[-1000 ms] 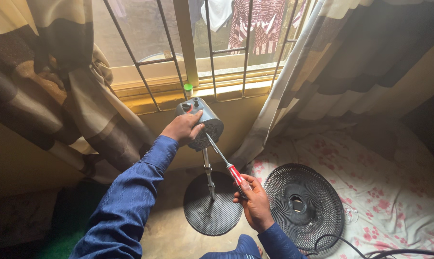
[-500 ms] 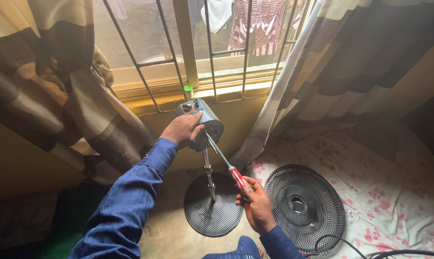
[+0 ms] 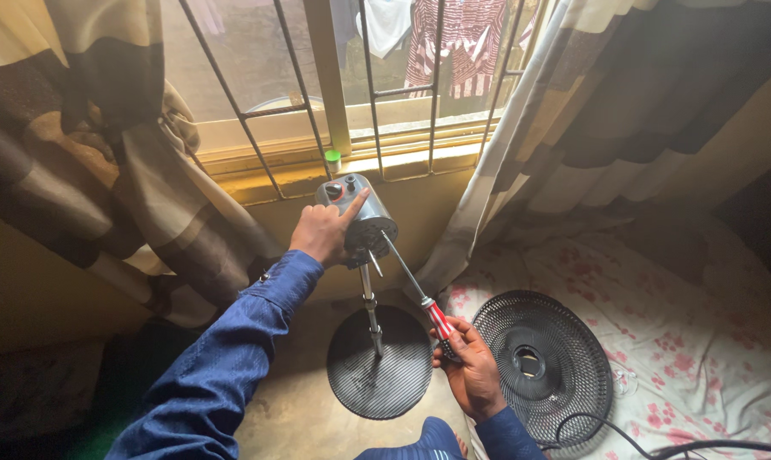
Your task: The person uses a red-handled screwdriver to unscrew and loosen fasteners on the motor housing of a pedestal fan, holding the housing steady with the other hand while working on the screws around it. The fan's round grille cover lies on the bed beside the work area.
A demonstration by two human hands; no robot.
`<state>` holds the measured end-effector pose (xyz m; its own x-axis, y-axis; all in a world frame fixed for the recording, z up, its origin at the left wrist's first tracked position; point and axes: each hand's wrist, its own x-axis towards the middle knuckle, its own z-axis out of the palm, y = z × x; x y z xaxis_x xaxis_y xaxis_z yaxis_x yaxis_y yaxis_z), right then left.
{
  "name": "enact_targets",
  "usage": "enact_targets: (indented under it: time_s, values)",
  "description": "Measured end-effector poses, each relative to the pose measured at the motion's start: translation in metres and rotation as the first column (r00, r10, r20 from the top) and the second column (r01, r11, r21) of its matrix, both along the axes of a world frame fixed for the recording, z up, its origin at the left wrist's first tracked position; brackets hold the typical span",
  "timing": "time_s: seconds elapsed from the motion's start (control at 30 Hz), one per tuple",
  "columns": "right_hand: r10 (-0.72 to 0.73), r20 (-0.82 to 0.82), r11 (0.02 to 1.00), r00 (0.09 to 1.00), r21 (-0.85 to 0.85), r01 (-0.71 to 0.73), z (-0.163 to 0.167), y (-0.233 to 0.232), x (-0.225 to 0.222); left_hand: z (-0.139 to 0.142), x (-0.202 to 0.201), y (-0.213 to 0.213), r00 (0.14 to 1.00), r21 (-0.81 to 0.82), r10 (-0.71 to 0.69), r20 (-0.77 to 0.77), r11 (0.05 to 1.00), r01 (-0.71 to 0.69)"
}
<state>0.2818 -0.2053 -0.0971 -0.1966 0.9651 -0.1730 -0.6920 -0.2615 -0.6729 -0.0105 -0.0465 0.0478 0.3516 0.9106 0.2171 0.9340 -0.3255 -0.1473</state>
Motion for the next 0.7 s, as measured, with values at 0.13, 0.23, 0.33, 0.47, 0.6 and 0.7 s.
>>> enact_targets:
  time_s: [0.13, 0.23, 0.33, 0.47, 0.6, 0.7]
  values:
    - [0.004, 0.003, 1.000, 1.000, 0.011, -0.004, 0.001, 0.000, 0.002, 0.001, 0.001, 0.013, 0.994, -0.001, -0.103, -0.043, 0.995, 0.103]
    - [-0.007, -0.003, 1.000, 1.000, -0.016, 0.007, 0.002, 0.000, 0.002, -0.007, -0.005, 0.030, 0.984, -0.022, -0.178, -0.025, 0.984, 0.177]
    - [-0.004, -0.008, 1.000, 1.000, 0.001, 0.004, 0.002, 0.000, 0.001, -0.017, -0.010, 0.039, 0.970, 0.013, -0.236, 0.051, 0.972, 0.236]
    - [-0.005, 0.006, 1.000, 1.000, -0.023, 0.005, 0.000, 0.000, 0.000, -0.025, -0.017, 0.042, 0.968, 0.015, -0.238, 0.082, 0.971, 0.237]
    - [0.009, 0.008, 0.999, 1.000, -0.032, -0.008, -0.002, 0.001, -0.002, -0.022, -0.023, 0.044, 0.952, 0.029, -0.303, 0.032, 0.953, 0.303]
    - [0.020, 0.014, 0.999, 1.000, -0.037, -0.020, -0.002, 0.001, -0.004, -0.017, -0.026, 0.042, 0.942, 0.065, -0.333, 0.050, 0.942, 0.330]
